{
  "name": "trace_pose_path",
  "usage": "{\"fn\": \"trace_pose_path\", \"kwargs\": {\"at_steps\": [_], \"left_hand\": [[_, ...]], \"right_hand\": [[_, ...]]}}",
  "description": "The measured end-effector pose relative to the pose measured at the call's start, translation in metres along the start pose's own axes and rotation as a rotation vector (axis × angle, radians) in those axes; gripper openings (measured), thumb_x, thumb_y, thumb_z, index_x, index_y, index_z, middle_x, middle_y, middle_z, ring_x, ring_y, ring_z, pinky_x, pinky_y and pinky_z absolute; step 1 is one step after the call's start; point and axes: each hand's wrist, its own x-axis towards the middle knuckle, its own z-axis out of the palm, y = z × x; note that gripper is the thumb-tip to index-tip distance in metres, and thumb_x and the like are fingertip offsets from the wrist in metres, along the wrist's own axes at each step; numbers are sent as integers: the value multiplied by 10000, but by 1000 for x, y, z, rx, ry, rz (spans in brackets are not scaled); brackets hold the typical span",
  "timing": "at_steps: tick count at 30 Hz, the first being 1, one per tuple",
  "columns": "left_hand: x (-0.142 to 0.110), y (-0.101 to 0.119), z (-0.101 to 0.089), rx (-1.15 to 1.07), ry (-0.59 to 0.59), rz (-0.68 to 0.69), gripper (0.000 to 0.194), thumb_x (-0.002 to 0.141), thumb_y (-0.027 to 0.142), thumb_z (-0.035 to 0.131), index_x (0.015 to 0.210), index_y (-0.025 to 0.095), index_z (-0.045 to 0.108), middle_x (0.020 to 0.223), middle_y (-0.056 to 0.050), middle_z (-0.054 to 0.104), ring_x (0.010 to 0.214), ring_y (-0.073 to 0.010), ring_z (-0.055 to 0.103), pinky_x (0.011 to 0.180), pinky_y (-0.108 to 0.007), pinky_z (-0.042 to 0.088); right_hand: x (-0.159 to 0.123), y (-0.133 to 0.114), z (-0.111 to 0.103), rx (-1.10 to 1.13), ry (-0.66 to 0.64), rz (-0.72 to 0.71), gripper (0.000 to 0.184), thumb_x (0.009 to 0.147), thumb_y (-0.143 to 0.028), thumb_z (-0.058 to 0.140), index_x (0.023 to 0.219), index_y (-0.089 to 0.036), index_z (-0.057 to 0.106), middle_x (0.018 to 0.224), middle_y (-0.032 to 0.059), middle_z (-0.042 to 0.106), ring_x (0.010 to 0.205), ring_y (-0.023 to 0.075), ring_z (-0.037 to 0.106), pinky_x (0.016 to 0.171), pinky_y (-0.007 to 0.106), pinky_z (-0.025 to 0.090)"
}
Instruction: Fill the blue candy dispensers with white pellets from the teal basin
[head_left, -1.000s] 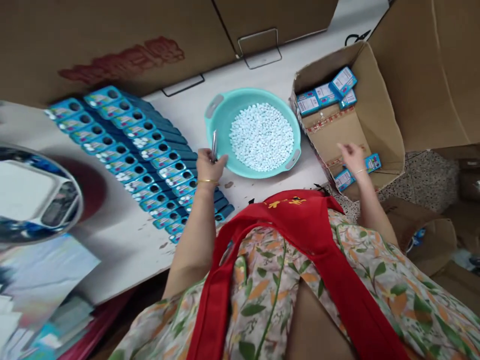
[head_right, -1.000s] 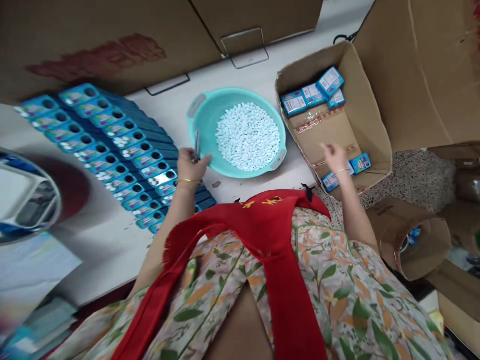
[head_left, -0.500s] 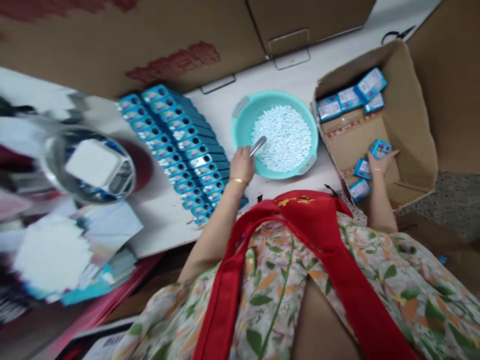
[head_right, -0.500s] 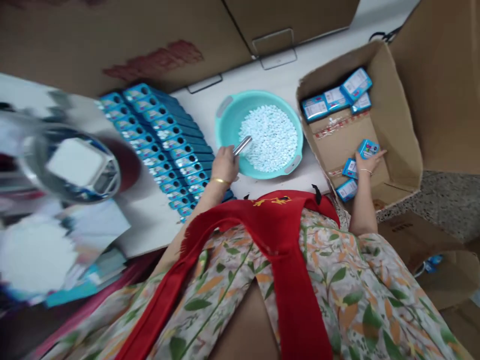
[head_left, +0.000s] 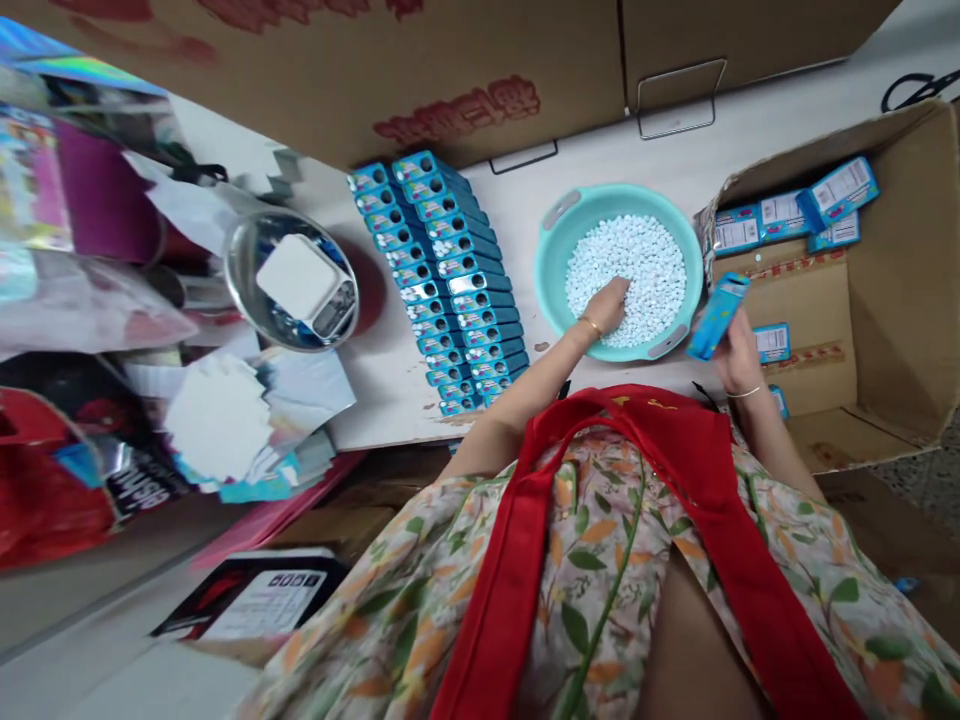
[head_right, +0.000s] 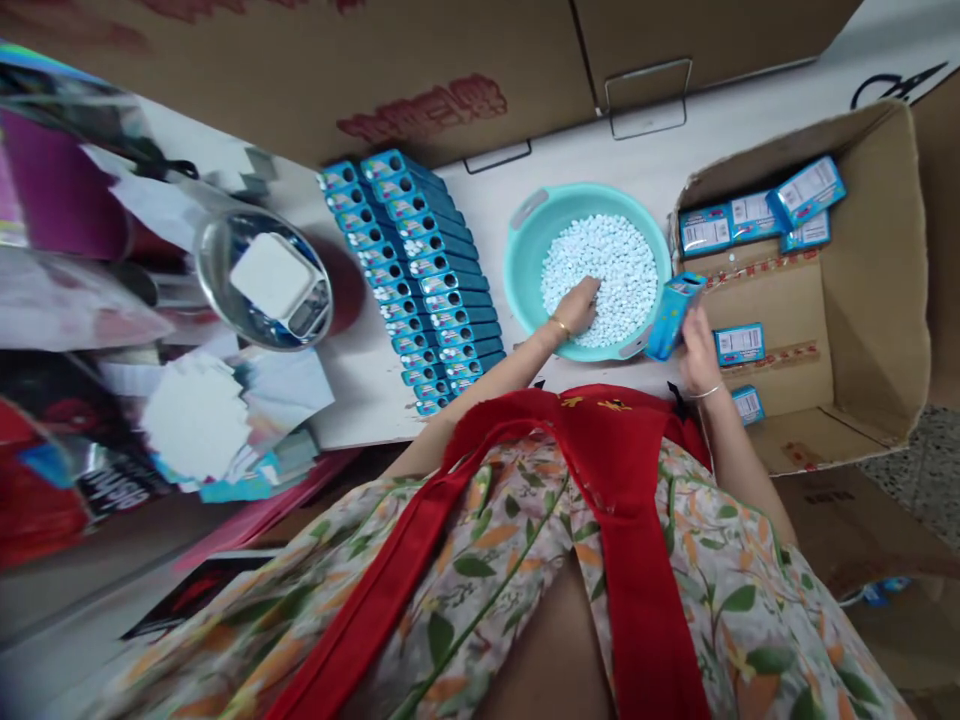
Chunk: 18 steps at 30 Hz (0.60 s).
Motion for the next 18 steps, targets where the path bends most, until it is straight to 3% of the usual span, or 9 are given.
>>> {"fn": "trace_pose_path", "kwargs": {"at_steps": [3,6,9,12,15,18], "left_hand": [[1,-2,-9,-91,40,91,501,937,127,510,1427,114,613,1456,-202,674,1353,-300,646,1235,-462,493],[-11,-10,-36,-95,75,197,418,990,259,539,1376,134,641,1367,-197,708,1294,-306,666,1178,-467,529],[-32,-14,-77,-49,93,310,352,1027,325,528,1307,167,671,1233,-179,733,1197,-310,685,1097,-475,556],[-55,-8,-120,-11,107,395,336,1041,357,538,1289,178,677,1164,-147,726,1135,-296,687,1045,-455,566],[-74,11,-154,65,71,463,354,1043,352,536,1307,162,677,1158,-129,716,1104,-281,692,1003,-431,572],[-83,37,-173,199,-13,480,341,1041,299,512,1303,168,687,1158,-115,716,1104,-272,702,975,-406,570]], "right_hand": [[0,-4,30,226,-16,150,802,950,-841,515,1536,-295,504,1438,123,723,1306,292,730,1114,497,636],[6,0,32,193,42,125,797,817,-752,758,1411,-269,537,1368,120,729,1262,291,720,1155,510,603],[12,1,26,22,146,20,654,827,-644,765,1313,-252,569,1288,116,719,1229,299,700,1171,521,579],[15,-5,29,-144,146,-43,488,906,-535,682,1293,-250,596,1290,119,724,1229,307,694,1172,526,572],[20,-11,40,-250,135,-95,431,927,-445,638,1311,-251,614,1343,135,730,1276,335,681,1202,562,548],[28,-11,51,-297,128,-169,418,909,-388,643,1304,-252,632,1324,131,743,1273,355,680,1197,594,548]]}}
